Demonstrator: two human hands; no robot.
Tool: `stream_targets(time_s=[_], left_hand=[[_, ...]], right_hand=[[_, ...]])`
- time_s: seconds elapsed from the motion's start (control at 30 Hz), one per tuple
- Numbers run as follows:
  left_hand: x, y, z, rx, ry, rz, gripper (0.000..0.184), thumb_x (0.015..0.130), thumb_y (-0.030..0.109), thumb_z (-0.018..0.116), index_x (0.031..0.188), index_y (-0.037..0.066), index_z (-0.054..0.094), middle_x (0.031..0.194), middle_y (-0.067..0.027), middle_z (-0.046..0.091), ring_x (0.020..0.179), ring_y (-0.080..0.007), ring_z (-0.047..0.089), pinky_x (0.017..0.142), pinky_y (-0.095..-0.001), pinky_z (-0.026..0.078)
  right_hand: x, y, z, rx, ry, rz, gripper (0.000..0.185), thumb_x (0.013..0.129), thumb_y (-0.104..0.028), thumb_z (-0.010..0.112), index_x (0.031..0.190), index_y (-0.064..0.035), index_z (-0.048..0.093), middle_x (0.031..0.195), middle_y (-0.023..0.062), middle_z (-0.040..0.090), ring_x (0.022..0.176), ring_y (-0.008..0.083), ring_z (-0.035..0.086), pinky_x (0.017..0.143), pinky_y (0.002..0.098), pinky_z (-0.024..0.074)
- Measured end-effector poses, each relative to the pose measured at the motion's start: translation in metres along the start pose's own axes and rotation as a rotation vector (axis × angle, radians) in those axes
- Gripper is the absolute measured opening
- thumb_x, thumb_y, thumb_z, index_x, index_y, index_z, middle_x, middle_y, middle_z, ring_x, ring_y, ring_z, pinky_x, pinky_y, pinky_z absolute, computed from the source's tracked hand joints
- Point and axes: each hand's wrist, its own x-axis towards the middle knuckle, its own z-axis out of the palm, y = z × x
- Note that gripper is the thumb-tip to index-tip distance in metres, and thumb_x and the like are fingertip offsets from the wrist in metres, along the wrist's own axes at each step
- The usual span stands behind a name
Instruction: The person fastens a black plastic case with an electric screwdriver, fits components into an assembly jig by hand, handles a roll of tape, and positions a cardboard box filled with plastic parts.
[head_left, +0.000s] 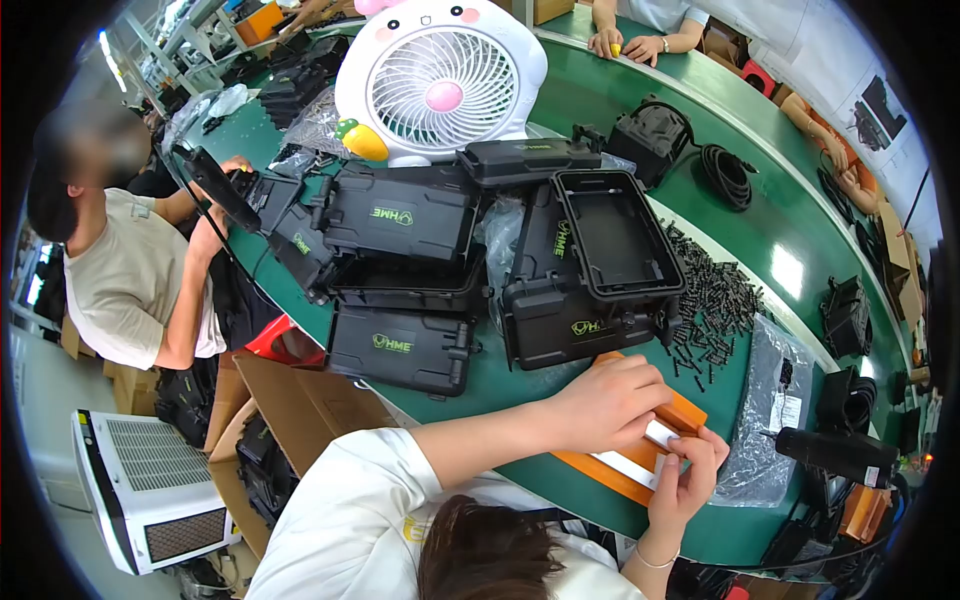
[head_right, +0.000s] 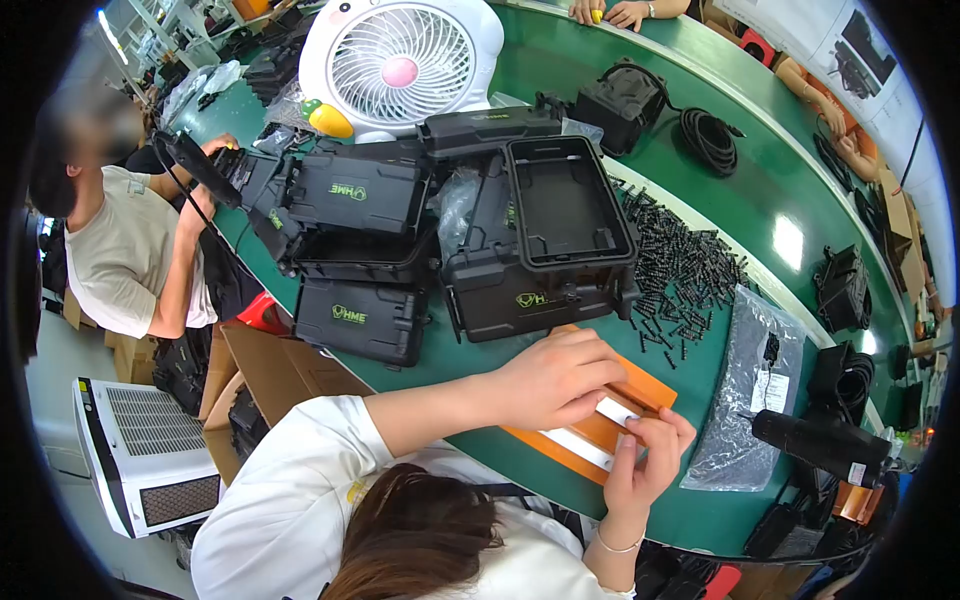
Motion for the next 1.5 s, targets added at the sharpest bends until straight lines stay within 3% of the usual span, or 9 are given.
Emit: stream_targets(time_s=[0.17,0.47,0.6,0.77,0.87,1.23,1.33,1.37,1.5], left_hand=[[0.0,0.001,-0.002,0.046,-0.053,0.013,0.027,0.075,0.008,0.06,0.101,0.005,0.056,0.099,-0.0105,0.056,0.092,-0.0284,0.054,0.083,-0.0407,0.043],[0.007,0.069,-0.074,-0.026,0.624,0.389,0.028,0.076,0.008,0.061,0.103,0.0,0.059,0.112,-0.0144,0.057,0.1,-0.0298,0.054,0.08,-0.0391,0.047],[-0.031,0.152,-0.097,0.106,0.818,0.47,0.024,0.091,0.025,0.052,0.105,0.008,0.062,0.111,-0.0025,0.058,0.105,-0.0202,0.047,0.084,-0.0431,0.042],[-0.05,0.163,-0.154,0.529,0.559,0.739,0.024,0.091,0.028,0.054,0.112,0.018,0.061,0.125,0.0156,0.048,0.124,-0.0131,0.033,0.098,-0.0465,0.034],[-0.056,0.185,-0.137,0.591,0.756,0.495,0.026,0.091,0.027,0.054,0.114,0.017,0.06,0.124,0.0149,0.049,0.123,-0.0143,0.035,0.098,-0.0472,0.033],[-0.059,0.189,-0.164,0.243,0.872,0.695,0.03,0.093,0.025,0.042,0.107,0.003,0.056,0.112,-0.0028,0.054,0.104,-0.0202,0.039,0.087,-0.0396,0.028],[-0.084,0.21,-0.212,0.105,0.87,0.9,0.029,0.092,0.025,0.043,0.107,0.004,0.057,0.112,-0.0029,0.054,0.104,-0.0199,0.039,0.087,-0.0395,0.028],[-0.09,0.217,-0.223,0.086,0.83,0.986,0.029,0.092,0.024,0.043,0.108,0.004,0.057,0.112,-0.0029,0.054,0.104,-0.0198,0.039,0.087,-0.0395,0.028],[-0.106,0.243,-0.248,0.05,0.654,1.251,0.029,0.092,0.024,0.044,0.108,0.004,0.057,0.113,-0.003,0.054,0.104,-0.0194,0.039,0.087,-0.0395,0.029]], right_hand=[[0.0,-0.001,-0.001,0.002,-0.005,0.0,0.016,0.072,0.004,0.054,0.086,-0.0034,0.059,0.08,0.0087,0.058,0.092,0.0293,0.051,0.093,0.0422,0.0358],[-0.004,-0.001,-0.002,0.026,0.014,0.031,0.015,0.072,0.004,0.055,0.084,-0.0033,0.06,0.083,0.009,0.059,0.099,0.0326,0.051,0.094,0.0426,0.0364],[-0.003,-0.002,-0.001,0.01,0.017,0.031,0.017,0.071,0.004,0.055,0.085,-0.004,0.06,0.083,0.0091,0.059,0.1,0.0328,0.05,0.094,0.0416,0.0375],[-0.006,-0.001,-0.002,0.023,0.026,0.036,0.017,0.071,0.005,0.055,0.084,-0.004,0.061,0.084,0.0092,0.06,0.103,0.0331,0.051,0.093,0.0409,0.0383],[-0.006,-0.001,-0.001,0.042,0.039,0.033,0.017,0.071,0.006,0.055,0.084,-0.0037,0.061,0.084,0.0095,0.061,0.104,0.0332,0.051,0.093,0.0407,0.0388],[0.027,-0.042,-0.066,0.233,0.142,0.115,0.027,0.079,-0.003,0.055,0.105,0.0027,0.059,0.109,0.0135,0.061,0.102,0.0238,0.058,0.091,0.0357,0.0444],[0.051,-0.096,-0.136,0.353,0.403,-0.48,0.047,0.086,-0.033,0.053,0.102,0.0106,0.056,0.105,0.0272,0.056,0.097,0.036,0.056,0.089,0.0435,0.046],[0.048,-0.111,-0.149,0.2,0.947,-0.506,0.055,0.085,-0.046,0.05,0.095,0.0076,0.056,0.098,0.0254,0.055,0.091,0.0352,0.054,0.083,0.0445,0.0446],[0.056,-0.159,-0.192,0.612,0.708,-1.171,0.054,0.084,-0.046,0.051,0.096,0.0063,0.056,0.098,0.0243,0.055,0.091,0.0344,0.054,0.082,0.0445,0.0447]])
